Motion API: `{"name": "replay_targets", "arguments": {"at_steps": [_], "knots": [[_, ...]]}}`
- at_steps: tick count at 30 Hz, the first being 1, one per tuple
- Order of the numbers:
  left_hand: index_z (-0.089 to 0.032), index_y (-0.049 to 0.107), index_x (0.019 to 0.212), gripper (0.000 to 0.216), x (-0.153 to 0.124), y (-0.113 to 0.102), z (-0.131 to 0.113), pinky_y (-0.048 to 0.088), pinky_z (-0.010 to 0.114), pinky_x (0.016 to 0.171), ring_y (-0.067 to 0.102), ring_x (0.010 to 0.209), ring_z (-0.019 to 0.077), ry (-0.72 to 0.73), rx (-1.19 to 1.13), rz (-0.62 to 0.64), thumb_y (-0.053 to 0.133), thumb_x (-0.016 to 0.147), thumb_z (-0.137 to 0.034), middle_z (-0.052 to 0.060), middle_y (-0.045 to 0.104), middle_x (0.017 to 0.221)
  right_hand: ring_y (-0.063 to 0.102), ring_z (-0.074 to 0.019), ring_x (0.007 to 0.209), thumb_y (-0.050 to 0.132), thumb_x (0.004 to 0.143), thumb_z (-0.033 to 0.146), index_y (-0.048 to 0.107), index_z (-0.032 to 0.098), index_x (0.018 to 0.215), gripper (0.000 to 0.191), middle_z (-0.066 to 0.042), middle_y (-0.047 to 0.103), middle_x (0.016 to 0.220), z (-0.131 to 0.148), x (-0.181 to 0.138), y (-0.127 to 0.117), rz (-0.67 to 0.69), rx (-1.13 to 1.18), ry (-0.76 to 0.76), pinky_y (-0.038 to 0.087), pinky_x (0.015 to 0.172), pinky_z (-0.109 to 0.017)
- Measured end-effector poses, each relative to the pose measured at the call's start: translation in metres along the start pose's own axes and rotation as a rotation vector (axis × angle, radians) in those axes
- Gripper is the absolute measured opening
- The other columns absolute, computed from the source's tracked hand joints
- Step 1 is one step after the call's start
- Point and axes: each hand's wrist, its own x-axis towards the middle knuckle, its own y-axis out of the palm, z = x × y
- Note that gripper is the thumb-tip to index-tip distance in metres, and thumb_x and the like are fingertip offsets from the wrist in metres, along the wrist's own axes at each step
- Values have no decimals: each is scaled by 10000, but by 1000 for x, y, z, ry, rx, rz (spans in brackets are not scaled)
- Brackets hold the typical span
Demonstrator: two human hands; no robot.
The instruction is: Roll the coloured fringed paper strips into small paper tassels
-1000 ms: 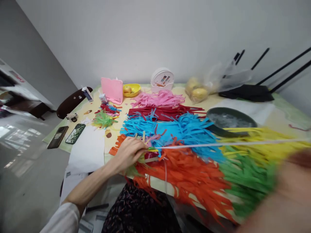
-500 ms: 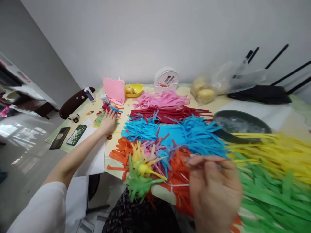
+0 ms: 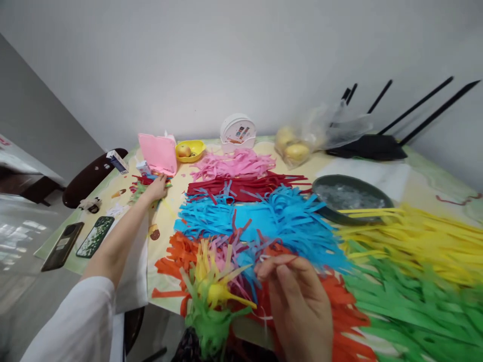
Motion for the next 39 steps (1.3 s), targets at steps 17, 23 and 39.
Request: {"name": "replay_targets", "arguments": {"at_steps": [17,23,39], "knots": [[-98,632,965,215,-12,-52,-18,475,337,877,597,954,226,-188,-521,-336,446,893,-179,113,673,945,604,-130,627,770,783,350,668,247,801,146,4,648,678,-5,13,-2,1,-47,-42,504,591,-240],[-151,655,1036,267,-92,-109,-88,522,296,773,653,856,200,13,-1019,-362,527,879,-325,56,705,918,541,-135,577,687,835,355,653,231,864,131,5,600,664,9,28,25,244,-367,-153,452,540,-257],[-172,644,863,294,-168,-132,-215,492,245,708,606,718,142,240,-1679,-67,780,685,-363,12,663,788,474,-119,596,671,821,368,613,198,820,180,32,544,663,29,42,55,383,-497,-309,374,578,-251]]}}
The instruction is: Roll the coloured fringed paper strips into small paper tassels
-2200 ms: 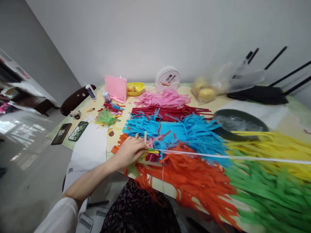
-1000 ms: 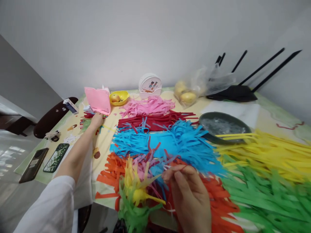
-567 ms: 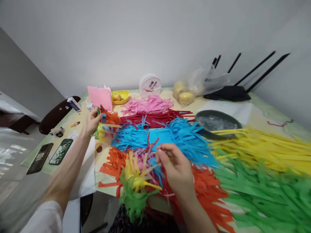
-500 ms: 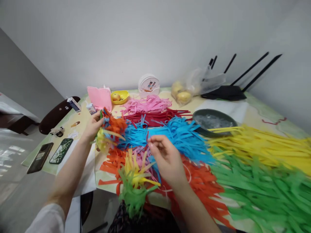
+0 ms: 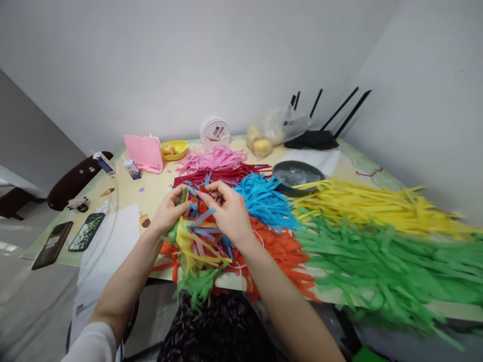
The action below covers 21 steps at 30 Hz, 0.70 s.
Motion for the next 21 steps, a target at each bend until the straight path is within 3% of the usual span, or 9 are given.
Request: {"name": "replay_targets", "arguments": {"at_steps": [5,8,10,14,17,19,21], "knots": [[-175,663,913,196,5,2,-2,486,244,683,607,749,159,161,115,-230,653,747,-280,22,698,849,459,-117,564,655,824,349,586,199,775,173,40,548,627,1,5,-3,-112,-114,-83,370,558,-242],[-170,706,981,273,7,0,-3,467,243,664,584,716,145,154,150,-205,589,742,-231,18,705,887,467,-124,544,628,845,336,579,202,774,160,33,570,624,-2,12,-2,-157,-279,-133,363,551,-249],[-163,714,1008,296,9,0,-2,465,247,689,586,725,144,127,103,-183,594,770,-293,21,702,890,513,-141,561,600,864,324,568,206,779,149,13,605,653,-7,16,0,-167,-362,-159,380,573,-259],[-148,695,872,327,14,-2,2,461,244,694,578,705,137,93,30,-345,655,792,-462,9,652,767,608,-206,669,532,898,290,556,208,806,126,-46,658,731,-18,21,0,-208,-539,-195,408,650,-299],[-150,640,720,257,16,-3,5,436,220,653,516,628,101,166,148,-472,743,750,-384,-27,575,653,613,-223,709,531,893,282,556,204,810,116,-63,662,753,-22,23,0,-241,-576,-201,407,671,-312],[-148,672,756,200,16,-2,7,444,217,665,528,656,98,208,209,-426,760,742,-326,-10,625,728,584,-193,664,563,881,303,557,203,804,126,-36,639,718,-21,23,2,-210,-463,-185,403,647,-295],[-155,718,885,230,15,0,9,467,227,663,555,681,106,147,174,-290,760,741,-329,15,678,842,529,-151,598,597,865,339,551,204,791,161,6,591,667,-19,23,8,-141,-262,-139,392,597,-267]]}}
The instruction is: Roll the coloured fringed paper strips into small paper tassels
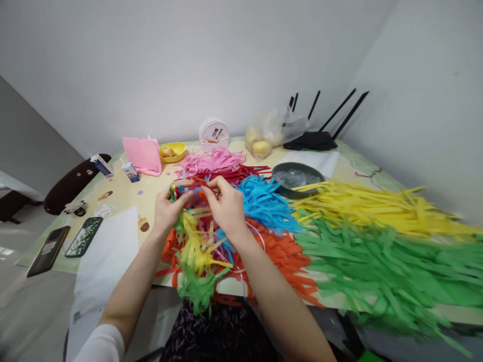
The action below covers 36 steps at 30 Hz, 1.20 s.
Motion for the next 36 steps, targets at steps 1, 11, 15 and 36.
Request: {"name": "replay_targets", "arguments": {"at_steps": [1,11,15,36], "knots": [[-159,725,928,270,-1,2,1,474,232,648,561,675,110,-54,-36,63,762,735,-344,18,686,855,500,-134,577,609,858,358,545,205,783,182,24,564,647,2,0,3,30,101,31,383,574,-255],[-150,710,875,288,1,6,12,472,237,743,601,733,119,-206,-225,111,794,691,-354,9,697,833,469,-108,558,530,928,360,525,215,925,145,58,505,648,-6,-11,0,170,313,154,360,538,-232],[-152,709,866,350,3,6,18,473,233,694,596,690,115,-331,-311,132,830,636,-387,2,688,802,450,-100,497,504,944,342,551,209,897,149,60,497,598,-3,-17,-9,155,200,144,328,486,-226],[-159,738,861,334,-1,6,32,482,257,739,612,715,135,-327,-251,174,820,654,-407,10,701,785,443,-100,461,498,923,326,607,189,835,196,31,550,576,2,-21,-12,192,-79,109,327,468,-233]]}}
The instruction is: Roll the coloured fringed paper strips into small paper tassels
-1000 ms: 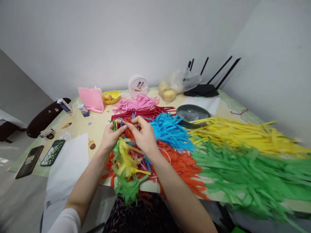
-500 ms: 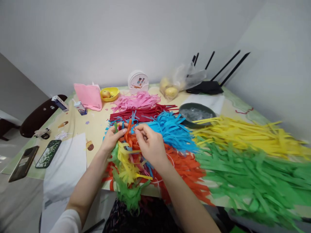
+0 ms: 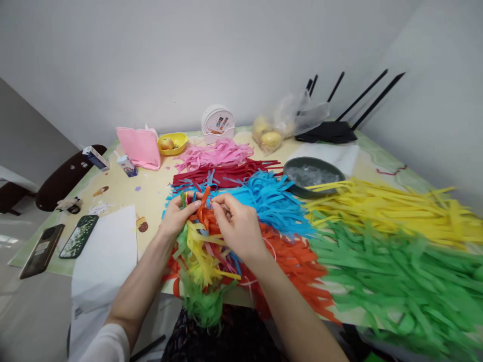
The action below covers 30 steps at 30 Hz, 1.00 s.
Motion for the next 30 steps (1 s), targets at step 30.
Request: {"name": "replay_targets", "arguments": {"at_steps": [30], "knots": [[-157,749,825,263,-4,-1,-5,467,281,734,607,716,159,84,183,19,778,717,-395,40,728,801,465,-115,422,605,856,512,481,224,1118,409,80,541,539,-15,6,0,256,520,247,384,443,-234]]}}
